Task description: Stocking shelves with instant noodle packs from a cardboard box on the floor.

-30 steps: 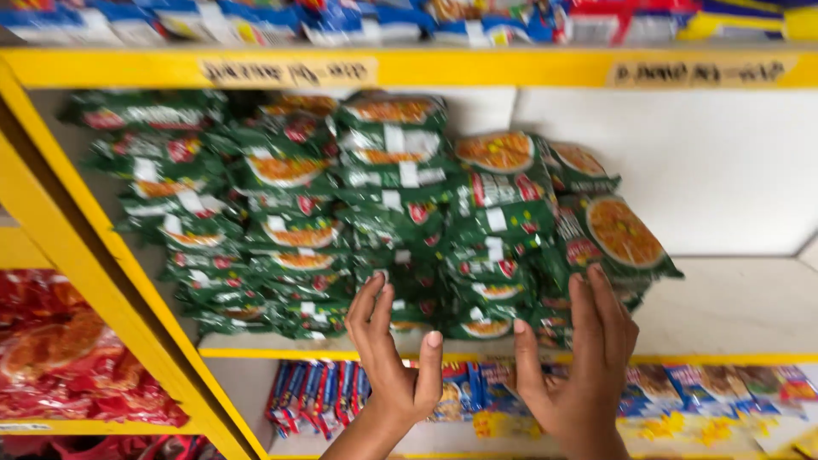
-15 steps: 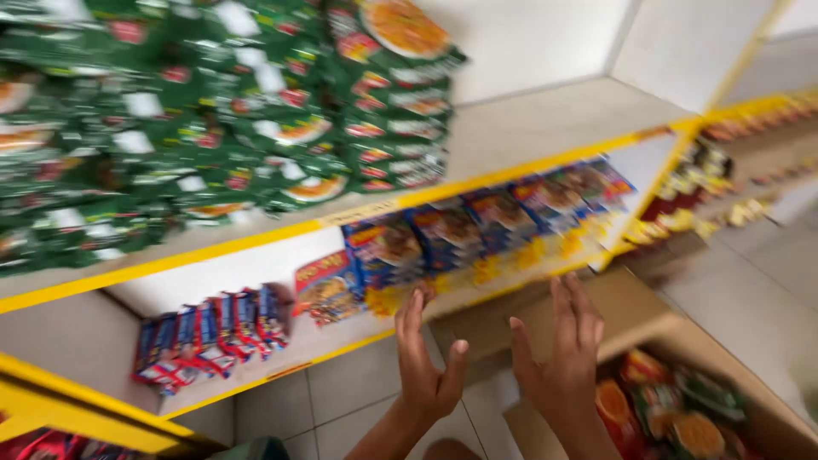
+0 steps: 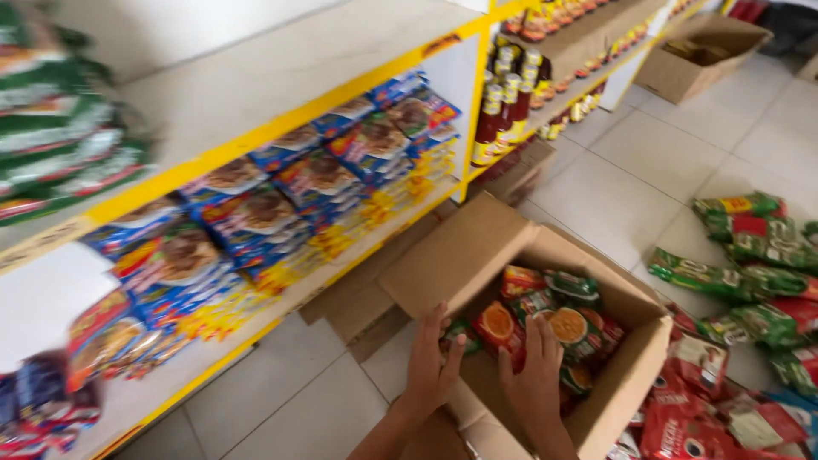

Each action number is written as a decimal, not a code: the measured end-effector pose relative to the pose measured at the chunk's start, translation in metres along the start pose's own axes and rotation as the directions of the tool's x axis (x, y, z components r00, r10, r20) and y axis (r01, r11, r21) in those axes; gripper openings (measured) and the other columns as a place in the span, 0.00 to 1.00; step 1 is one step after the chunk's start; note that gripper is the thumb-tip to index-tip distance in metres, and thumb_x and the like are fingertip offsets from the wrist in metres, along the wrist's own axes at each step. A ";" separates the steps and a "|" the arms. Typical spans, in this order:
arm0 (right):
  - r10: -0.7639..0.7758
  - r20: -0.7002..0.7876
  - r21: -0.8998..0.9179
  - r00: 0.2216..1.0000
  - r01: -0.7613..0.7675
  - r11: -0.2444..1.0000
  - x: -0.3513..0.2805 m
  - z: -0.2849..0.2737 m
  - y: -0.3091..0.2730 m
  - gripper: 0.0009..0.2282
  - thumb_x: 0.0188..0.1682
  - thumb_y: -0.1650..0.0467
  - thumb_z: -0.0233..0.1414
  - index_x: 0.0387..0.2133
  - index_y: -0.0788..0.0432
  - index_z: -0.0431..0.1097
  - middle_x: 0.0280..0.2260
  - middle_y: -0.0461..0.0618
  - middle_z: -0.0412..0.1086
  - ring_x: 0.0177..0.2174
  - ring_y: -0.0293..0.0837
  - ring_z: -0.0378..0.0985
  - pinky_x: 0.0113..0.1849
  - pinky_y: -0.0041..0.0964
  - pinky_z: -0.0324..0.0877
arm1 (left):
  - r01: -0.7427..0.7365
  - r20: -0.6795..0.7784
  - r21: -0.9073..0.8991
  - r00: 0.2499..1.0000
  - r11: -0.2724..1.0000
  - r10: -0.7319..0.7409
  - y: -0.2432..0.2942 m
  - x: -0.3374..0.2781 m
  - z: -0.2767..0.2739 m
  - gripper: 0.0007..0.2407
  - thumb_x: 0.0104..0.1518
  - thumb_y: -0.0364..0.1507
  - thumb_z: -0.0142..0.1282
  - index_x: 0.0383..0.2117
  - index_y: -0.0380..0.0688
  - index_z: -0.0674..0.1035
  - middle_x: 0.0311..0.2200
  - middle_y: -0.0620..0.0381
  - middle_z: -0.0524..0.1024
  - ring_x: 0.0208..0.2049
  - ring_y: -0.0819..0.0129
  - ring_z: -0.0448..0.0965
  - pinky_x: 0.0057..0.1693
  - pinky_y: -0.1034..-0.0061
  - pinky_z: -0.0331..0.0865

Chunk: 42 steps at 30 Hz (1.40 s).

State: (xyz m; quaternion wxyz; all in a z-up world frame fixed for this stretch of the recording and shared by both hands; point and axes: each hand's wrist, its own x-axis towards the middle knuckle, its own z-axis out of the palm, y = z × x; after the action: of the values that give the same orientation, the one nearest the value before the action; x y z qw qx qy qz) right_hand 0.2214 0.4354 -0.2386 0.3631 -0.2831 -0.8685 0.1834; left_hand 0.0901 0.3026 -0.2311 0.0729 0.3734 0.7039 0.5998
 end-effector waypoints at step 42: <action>0.779 0.240 -0.032 0.579 -0.798 0.602 -0.031 0.074 0.338 0.19 0.47 0.68 0.60 0.50 0.65 0.73 0.42 0.61 0.79 0.42 0.52 0.83 0.46 0.44 0.75 | 0.710 0.382 0.037 0.640 0.703 -0.667 -0.225 0.003 0.316 0.32 0.47 0.27 0.73 0.61 0.42 0.70 0.59 0.48 0.71 0.58 0.58 0.75 0.64 0.66 0.70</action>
State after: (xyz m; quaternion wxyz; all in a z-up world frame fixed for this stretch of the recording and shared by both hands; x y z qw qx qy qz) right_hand 0.3061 0.6682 -0.4817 0.1518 -0.6016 -0.6798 0.3911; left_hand 0.1637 0.5540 -0.5176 0.4475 0.1770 0.7298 0.4856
